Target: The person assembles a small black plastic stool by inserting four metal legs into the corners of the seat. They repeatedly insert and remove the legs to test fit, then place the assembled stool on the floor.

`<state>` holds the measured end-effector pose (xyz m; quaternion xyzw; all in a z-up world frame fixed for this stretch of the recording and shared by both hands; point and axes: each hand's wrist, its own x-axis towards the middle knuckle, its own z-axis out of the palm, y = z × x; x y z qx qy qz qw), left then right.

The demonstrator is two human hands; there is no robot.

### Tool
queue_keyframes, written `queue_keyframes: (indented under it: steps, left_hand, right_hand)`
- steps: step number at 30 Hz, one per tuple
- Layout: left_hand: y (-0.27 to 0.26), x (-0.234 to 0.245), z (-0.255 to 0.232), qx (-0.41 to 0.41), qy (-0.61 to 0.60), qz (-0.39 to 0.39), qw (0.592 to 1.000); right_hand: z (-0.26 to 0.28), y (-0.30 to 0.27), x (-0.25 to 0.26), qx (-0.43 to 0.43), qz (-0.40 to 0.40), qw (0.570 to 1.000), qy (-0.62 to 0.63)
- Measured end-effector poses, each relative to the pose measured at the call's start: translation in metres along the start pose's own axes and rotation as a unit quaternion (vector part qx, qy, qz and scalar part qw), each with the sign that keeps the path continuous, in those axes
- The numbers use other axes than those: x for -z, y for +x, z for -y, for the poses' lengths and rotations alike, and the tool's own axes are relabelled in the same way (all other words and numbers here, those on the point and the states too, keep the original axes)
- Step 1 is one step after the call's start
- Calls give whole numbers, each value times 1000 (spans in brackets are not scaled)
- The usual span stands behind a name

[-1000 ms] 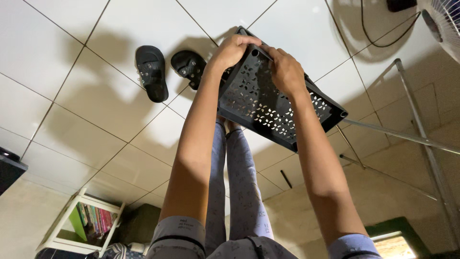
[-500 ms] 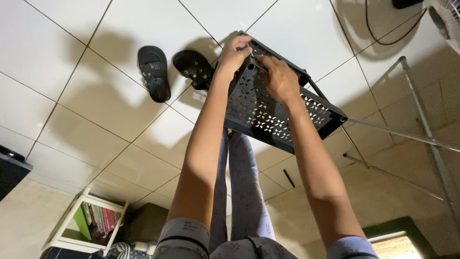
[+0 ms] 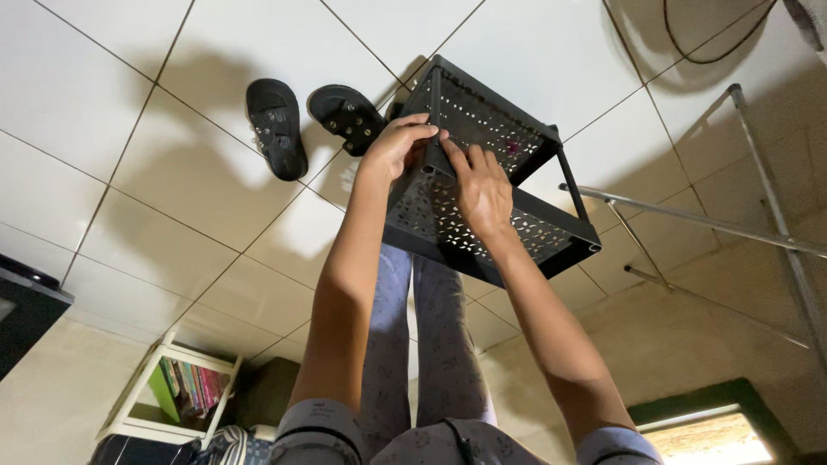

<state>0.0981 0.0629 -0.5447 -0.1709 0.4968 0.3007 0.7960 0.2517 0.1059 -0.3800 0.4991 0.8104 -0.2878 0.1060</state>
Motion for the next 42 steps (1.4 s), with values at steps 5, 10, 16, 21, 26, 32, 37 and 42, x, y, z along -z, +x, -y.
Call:
queue_keyframes:
  steps: [5,10,16,21,26,32,37,42]
  left_hand:
    - [-5,8,7,-6,4,11,1000]
    - [5,12,12,-9,5,14,1000]
    - [17,15,24,-18,-4,-9,1000]
    - [27,8,18,-27,-14,-7,1000]
    - [36,-5,7,-32,14,-15,999]
    - [53,-13,8,-58,18,-24,998]
    - [63,-12,13,-69,35,-27,997]
    - [74,-10,14,-28,63,-86,994]
  right_hand:
    - [5,-2,1,-4,0,1000,9]
    - [0,2,9,-17,19,999,31]
    - [-9,8,11,-15,38,998,38]
    - [-17,19,14,-12,50,998,48]
    - [-30,35,20,-18,114,988,99]
    - [-38,51,13,-61,150,983,84]
    - [-41,50,6,-86,154,980,93]
    - [-48,52,6,-66,139,981,118]
